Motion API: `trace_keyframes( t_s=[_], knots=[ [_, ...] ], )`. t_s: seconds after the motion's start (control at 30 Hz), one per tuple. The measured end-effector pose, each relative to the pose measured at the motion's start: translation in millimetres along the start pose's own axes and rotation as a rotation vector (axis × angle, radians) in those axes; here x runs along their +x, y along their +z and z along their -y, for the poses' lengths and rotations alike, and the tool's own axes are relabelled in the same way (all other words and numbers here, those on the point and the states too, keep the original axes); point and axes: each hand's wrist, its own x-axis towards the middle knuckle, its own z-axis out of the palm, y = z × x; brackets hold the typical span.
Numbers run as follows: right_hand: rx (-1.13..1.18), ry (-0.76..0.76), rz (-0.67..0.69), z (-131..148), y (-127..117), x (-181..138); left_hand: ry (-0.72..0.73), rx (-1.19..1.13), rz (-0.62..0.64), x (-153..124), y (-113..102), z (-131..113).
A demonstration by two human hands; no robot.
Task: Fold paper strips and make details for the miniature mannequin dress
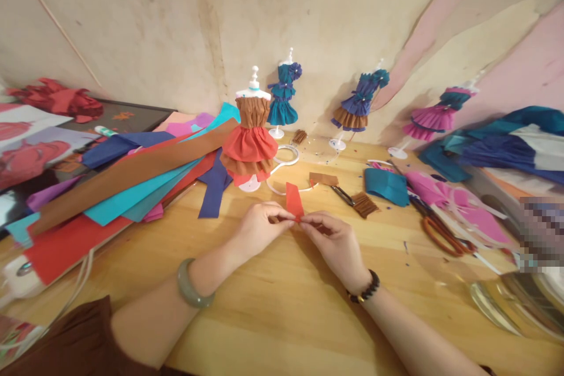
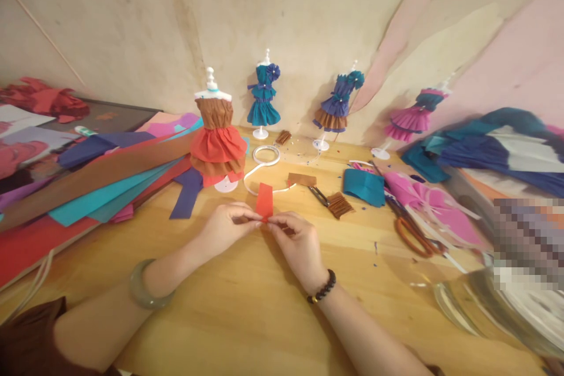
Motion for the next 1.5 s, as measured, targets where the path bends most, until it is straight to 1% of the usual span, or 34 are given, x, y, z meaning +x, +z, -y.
trace_keyframes(
  t_s=[0.17, 0.27, 0.4, 0.5, 0.77, 0.93, 1.03, 1.2, 1.5],
  knots=[
    [0.107, 0.123, 0.034, -4.2, -0.1, 0.4, 0.021, -0.009, -0.005, 0.2, -0.3, 1.1],
    [0.159, 0.156, 0.061, -6.2, -0.9, 1.0, 0.02, -0.007, -0.003, 0.4, -0.5, 1.5],
    [0.152, 0.136, 0.064, -5.5, -1.8, 1.4, 0.026, -0.02, -0.001, 0.2, -0.3, 1.4],
    [0.114, 0.111, 0.038, -4.5, -1.5, 1.6, 0.029, -0.014, 0.004, 0.0, -0.1, 1.0],
    [0.025, 0.0, 0.022, -4.5, -1.0, 1.9, 0.022, 0.008, -0.012, 0.2, 0.7, 1.9],
    [0.02, 0.016, 0.02, -4.7, -1.2, 1.1, -0.071, 0.013, -0.006, -0.7, 1.0, 0.4],
    [0.059, 0.08, 0.022, -5.1, -1.2, 0.8, -0.151, -0.047, 0.009, -0.4, 1.0, 2.0],
    [0.134, 0.243, 0.032, -4.0, -1.1, 1.7, -0.254, -0.168, 0.026, 1.9, 0.2, 4.9],
    [0.254, 0.359, 0.032, -1.8, -0.9, 2.5, -0.356, -0.253, 0.032, 2.2, -3.2, -2.1]
  ],
)
